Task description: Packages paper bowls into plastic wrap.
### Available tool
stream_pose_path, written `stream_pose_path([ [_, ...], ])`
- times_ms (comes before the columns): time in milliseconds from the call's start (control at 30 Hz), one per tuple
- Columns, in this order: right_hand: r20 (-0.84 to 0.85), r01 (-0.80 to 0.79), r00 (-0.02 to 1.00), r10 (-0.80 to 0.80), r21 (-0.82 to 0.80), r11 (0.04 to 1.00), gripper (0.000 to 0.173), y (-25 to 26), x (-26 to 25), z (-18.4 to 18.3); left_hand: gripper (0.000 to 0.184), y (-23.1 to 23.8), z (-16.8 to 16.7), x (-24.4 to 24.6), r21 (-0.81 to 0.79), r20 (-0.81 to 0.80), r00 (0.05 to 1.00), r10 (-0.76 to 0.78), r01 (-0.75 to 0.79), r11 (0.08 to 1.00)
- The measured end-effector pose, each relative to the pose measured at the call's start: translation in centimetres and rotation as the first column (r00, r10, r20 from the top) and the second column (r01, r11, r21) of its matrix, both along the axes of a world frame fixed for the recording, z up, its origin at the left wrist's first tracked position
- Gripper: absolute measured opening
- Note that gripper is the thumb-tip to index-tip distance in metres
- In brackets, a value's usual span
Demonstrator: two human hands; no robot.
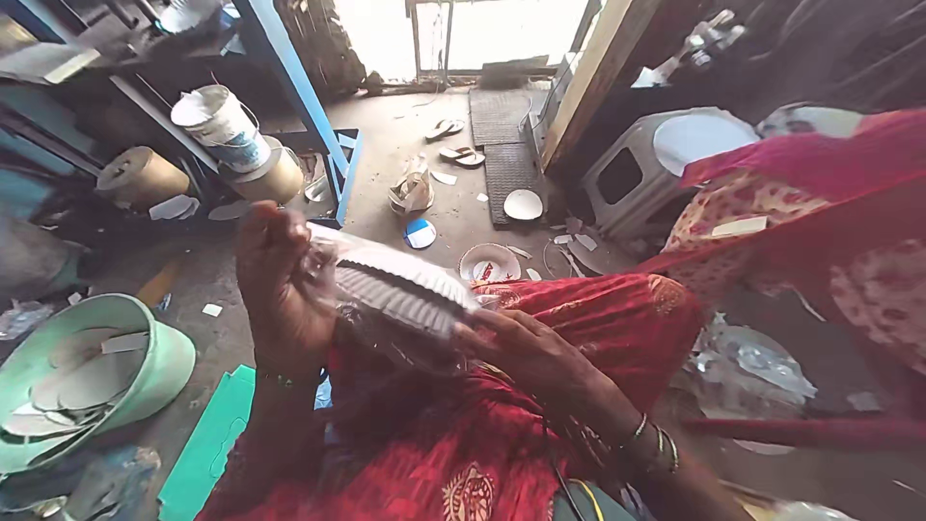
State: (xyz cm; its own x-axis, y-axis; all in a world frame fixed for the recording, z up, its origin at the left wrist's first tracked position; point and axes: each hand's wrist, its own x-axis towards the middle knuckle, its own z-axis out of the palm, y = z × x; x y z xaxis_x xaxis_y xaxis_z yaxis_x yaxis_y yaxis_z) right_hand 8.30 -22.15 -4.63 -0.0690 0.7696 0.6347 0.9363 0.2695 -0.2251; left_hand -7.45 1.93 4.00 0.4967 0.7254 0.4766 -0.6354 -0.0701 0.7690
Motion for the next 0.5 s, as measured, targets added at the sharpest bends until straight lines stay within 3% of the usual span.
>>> stream_pose_path([
  [67,-0.019,-0.035,0.999,0.037,0.068,0.997,0.016,0.1,1.3,0.4,0.023,1.0,1.0,1.3,0.109,-0.116,0.991,0.073,-0.061,0.992],
  [133,-0.022,0.045,0.999,-0.043,0.068,0.997,0.018,0.1,3.3,1.9,0.025,2.4,2.5,3.0,0.221,-0.183,0.975,0.127,-0.085,0.972],
  [267,-0.069,0.280,0.960,-0.272,0.302,0.911,0.015,0.7,7.3,7.8,0.025,5.4,6.5,5.2,0.444,-0.157,0.977,0.146,-0.062,0.894],
  [333,-0.123,0.360,0.932,-0.341,0.413,0.836,0.013,0.5,8.1,9.9,0.022,6.2,7.2,5.3,0.583,-0.140,0.976,0.169,-0.057,0.810],
  [400,-0.146,0.358,0.934,-0.327,0.431,0.828,0.014,0.9,9.3,9.2,0.021,7.0,5.1,6.1,0.717,-0.161,0.969,0.187,-0.016,0.697],
  [500,-0.132,0.369,0.927,-0.351,0.160,0.915,0.016,2.2,12.4,4.4,0.030,7.9,-1.1,8.6,0.803,-0.254,0.930,0.267,0.049,0.595],
])
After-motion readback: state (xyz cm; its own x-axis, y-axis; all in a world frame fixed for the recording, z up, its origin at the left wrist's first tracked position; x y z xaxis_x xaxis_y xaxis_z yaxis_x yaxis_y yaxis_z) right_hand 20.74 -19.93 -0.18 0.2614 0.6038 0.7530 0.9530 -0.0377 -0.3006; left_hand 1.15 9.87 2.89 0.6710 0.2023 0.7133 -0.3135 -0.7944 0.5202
